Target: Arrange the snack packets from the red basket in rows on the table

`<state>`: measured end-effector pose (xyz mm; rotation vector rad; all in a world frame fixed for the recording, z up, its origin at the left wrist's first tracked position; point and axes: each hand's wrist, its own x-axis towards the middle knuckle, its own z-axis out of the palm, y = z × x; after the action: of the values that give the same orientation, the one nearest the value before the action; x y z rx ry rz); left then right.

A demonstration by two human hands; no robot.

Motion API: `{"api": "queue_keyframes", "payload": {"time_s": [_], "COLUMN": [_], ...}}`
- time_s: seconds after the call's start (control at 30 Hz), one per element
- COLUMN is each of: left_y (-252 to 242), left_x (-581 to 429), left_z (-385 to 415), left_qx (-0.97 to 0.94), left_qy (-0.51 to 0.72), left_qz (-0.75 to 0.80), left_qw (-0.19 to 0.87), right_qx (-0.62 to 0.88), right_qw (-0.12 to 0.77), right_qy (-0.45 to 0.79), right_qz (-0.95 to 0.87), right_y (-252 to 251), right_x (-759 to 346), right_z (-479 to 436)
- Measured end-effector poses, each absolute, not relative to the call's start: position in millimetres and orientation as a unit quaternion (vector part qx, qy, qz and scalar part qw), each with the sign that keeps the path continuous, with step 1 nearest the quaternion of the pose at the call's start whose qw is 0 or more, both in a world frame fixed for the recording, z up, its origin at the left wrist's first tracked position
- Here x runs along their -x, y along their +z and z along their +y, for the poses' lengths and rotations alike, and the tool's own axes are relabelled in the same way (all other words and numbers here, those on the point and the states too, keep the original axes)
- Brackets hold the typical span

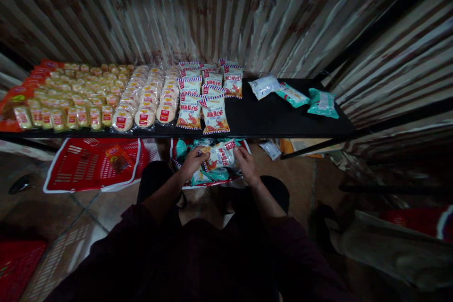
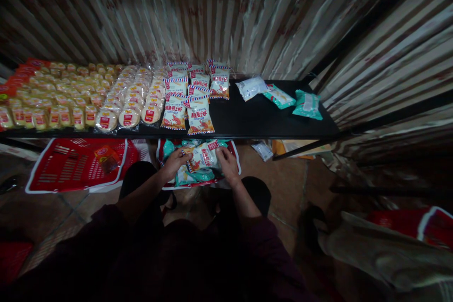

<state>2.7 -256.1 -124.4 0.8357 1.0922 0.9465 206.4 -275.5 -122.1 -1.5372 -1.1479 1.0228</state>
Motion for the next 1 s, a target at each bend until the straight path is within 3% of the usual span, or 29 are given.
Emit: {"api": "queue_keyframes", "payload": {"time_s": [0.17, 0.33, 0.67, 1.0], "left_y": [-124, -119, -121, -121], "left_x": [-1, 0, 4, 8], "left_z": [-260, -264, -273, -273], "left_qx": [-0.329, -0.315, -0.222, -0.162], "left_qy": [0.417, 0.406, 0.43, 0.444], "left_qz": [0.492, 0.479, 0.462, 0.444], "left_qw": [0.69, 0.712, 0.743, 0.761], "right_qx": [0.608, 0.633, 0.636, 0.592], "right_qw": [0.501, 0.539, 0.514, 0.479], "right_qy": [0.456, 0.41, 0.379, 0.533], "right_qz": [-0.414, -0.375, -0.433, -0.369], "right_y": [-111, -95, -95, -99], "right_x": [-203, -199, -198, -181], "right_z": [-271, -267, -255, -281]}}
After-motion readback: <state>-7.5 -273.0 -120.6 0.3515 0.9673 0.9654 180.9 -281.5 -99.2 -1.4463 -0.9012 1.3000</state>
